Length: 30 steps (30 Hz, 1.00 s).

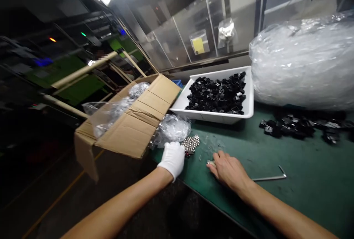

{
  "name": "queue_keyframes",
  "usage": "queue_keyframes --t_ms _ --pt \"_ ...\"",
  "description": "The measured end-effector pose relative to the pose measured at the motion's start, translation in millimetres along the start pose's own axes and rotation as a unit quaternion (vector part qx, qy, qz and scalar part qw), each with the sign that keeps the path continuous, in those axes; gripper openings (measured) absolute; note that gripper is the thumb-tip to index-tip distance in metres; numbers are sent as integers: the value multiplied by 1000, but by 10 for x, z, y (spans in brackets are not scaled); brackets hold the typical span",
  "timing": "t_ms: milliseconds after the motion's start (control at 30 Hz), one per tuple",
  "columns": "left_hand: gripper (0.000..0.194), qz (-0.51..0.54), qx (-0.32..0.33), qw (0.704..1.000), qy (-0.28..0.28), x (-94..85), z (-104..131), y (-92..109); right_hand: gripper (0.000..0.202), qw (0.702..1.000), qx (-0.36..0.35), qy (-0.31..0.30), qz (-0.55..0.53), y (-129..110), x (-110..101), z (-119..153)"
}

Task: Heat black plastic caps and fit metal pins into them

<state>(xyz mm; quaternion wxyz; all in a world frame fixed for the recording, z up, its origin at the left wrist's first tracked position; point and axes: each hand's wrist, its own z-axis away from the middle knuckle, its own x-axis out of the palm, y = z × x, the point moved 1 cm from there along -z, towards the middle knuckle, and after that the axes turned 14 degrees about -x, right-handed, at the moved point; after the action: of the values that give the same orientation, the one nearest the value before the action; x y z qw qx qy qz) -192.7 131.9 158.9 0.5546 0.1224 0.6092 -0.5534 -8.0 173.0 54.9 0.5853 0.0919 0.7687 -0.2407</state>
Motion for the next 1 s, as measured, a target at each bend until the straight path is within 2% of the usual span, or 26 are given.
queue_keyframes --t_ms 100,267,500,600,833,1000 --pt "27 3 21 1000 5 37 -61 1 33 999 -5 -41 0 78 36 39" --pt "25 -4 36 999 31 91 -61 -7 16 997 -45 -62 -14 121 -47 39" --pt "24 -20 43 998 52 134 -81 -49 26 997 -63 -29 -18 74 -55 -451" --pt "23 -21 50 997 55 113 -69 -72 27 997 -73 -26 -20 55 -15 -562" --pt "21 -27 50 996 69 92 150 -207 28 998 -48 -26 -25 14 71 -600" --pt "24 -23 38 998 46 153 318 -288 27 998 -44 -17 -48 -42 139 -681"
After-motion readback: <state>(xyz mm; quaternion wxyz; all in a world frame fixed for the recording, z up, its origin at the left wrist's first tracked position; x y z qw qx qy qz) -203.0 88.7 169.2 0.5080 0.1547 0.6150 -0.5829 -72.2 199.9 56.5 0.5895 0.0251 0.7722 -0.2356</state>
